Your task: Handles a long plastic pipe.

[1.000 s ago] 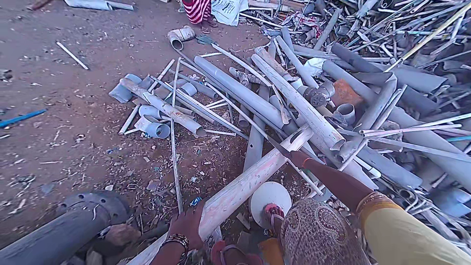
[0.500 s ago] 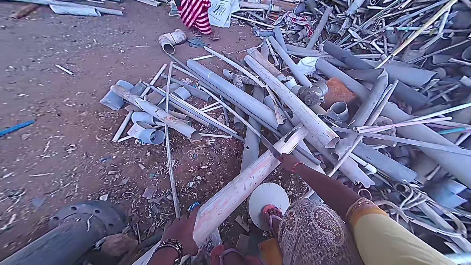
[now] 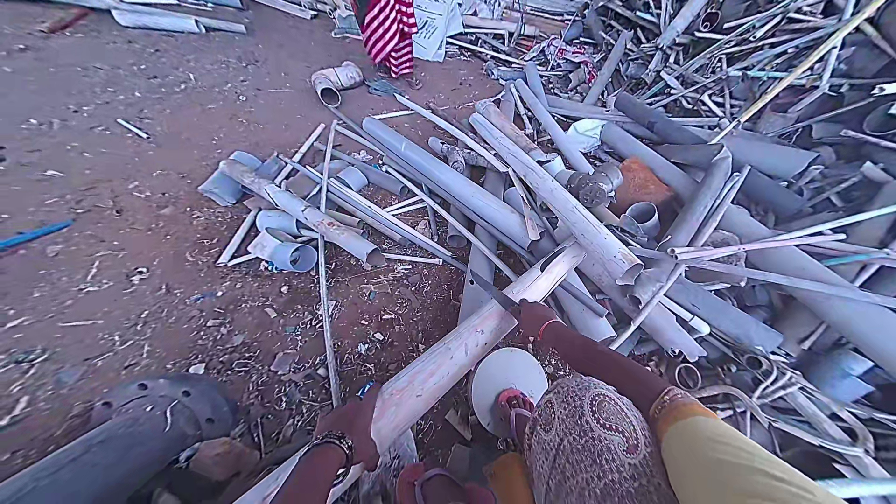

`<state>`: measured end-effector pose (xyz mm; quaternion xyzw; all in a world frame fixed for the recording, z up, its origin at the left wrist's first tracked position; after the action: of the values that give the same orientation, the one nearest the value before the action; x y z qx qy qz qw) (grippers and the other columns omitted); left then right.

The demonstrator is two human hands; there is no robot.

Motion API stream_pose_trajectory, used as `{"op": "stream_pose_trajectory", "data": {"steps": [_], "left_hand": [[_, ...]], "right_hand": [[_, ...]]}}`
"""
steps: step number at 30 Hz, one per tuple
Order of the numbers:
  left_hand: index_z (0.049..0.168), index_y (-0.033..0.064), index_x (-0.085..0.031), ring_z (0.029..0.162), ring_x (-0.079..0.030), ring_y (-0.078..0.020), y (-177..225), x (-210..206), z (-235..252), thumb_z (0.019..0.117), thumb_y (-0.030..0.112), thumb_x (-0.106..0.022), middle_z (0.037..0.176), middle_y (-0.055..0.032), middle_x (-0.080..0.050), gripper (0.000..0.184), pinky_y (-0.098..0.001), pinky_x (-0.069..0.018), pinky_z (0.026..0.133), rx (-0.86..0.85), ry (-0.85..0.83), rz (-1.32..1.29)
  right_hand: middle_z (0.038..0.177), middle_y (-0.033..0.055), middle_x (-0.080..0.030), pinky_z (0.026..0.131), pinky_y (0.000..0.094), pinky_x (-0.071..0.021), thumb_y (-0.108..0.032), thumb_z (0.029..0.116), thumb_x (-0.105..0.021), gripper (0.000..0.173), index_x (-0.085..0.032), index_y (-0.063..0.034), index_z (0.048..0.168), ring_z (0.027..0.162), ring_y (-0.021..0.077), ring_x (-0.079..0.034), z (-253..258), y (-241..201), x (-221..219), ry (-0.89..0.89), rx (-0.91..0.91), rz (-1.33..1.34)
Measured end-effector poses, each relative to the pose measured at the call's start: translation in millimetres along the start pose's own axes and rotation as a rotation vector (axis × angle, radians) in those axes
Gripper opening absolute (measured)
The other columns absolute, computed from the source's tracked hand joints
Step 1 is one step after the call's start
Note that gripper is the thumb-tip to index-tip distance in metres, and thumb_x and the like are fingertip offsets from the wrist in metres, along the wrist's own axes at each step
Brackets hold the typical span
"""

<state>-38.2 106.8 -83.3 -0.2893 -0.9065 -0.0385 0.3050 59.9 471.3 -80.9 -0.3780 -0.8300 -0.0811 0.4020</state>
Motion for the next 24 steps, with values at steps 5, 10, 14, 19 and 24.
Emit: {"op": "stream_pose_trajectory", "data": {"steps": [5,10,14,19,24], "left_hand": [[0.164,0.0151,-0.016,0.134,-0.052,-0.0443,1,-1,-1,0.0601,0.036,-0.098,0.147,-0.0284,-0.051,0.134,-0.0622,-0.0348,0.115,0.005,0.016,0.009],[0.163,0.0117,-0.022,0.134,-0.053,-0.0459,-1,1,1,0.0633,0.032,-0.097,0.147,-0.0293,-0.051,0.126,-0.0642,-0.0381,0.112,-0.007,0.017,-0.032],[0.161,0.0099,-0.025,0.135,-0.052,-0.0455,3,2,-2,0.0659,0.031,-0.096,0.146,-0.029,-0.052,0.121,-0.0643,-0.037,0.113,-0.013,0.023,-0.038],[0.161,0.0123,-0.025,0.134,-0.053,-0.046,0,6,0,0.0637,0.03,-0.096,0.141,-0.0276,-0.057,0.122,-0.0675,-0.0323,0.114,-0.017,0.021,-0.058],[0.161,0.0124,-0.026,0.136,-0.052,-0.045,0,1,-2,0.0638,0.028,-0.096,0.142,-0.027,-0.056,0.12,-0.0677,-0.0307,0.116,0.002,0.053,-0.083]], "right_hand": [[0.133,0.024,-0.064,0.102,0.0588,-0.0498,-0.043,0.1121,-0.036,0.053,-0.046,-0.002,0.144,0.127,0.0394,-0.062,-11,-10,6,0.031,-0.034,-0.048],[0.133,0.0249,-0.063,0.102,0.061,-0.0487,-0.05,0.1114,-0.035,0.058,-0.049,-0.0021,0.141,0.128,0.0406,-0.061,-11,-24,-3,-0.025,0.076,-0.06],[0.133,0.0258,-0.062,0.104,0.0533,-0.0474,-0.045,0.1128,-0.034,0.057,-0.051,0.0024,0.14,0.124,0.0363,-0.062,-5,4,-4,-0.047,-0.033,0.186],[0.123,0.0263,-0.065,0.097,0.0601,-0.0494,-0.05,0.1113,-0.036,0.059,-0.054,0.0008,0.135,0.114,0.0403,-0.065,-37,-65,-32,-0.186,0.275,-0.074],[0.14,0.0232,-0.06,0.107,0.0577,-0.0464,-0.049,0.1111,-0.036,0.059,-0.048,-0.0018,0.145,0.133,0.0371,-0.058,-19,-12,-10,0.001,-0.026,0.071]]}}
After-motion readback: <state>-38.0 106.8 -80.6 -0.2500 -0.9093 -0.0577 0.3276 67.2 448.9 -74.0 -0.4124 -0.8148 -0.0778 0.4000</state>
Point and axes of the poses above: each hand's wrist, its own z-axis towards the middle knuckle, its own x-axis out of the back of the hand, y = z × x, the point moved 9 cm from there along z, towards the middle knuckle
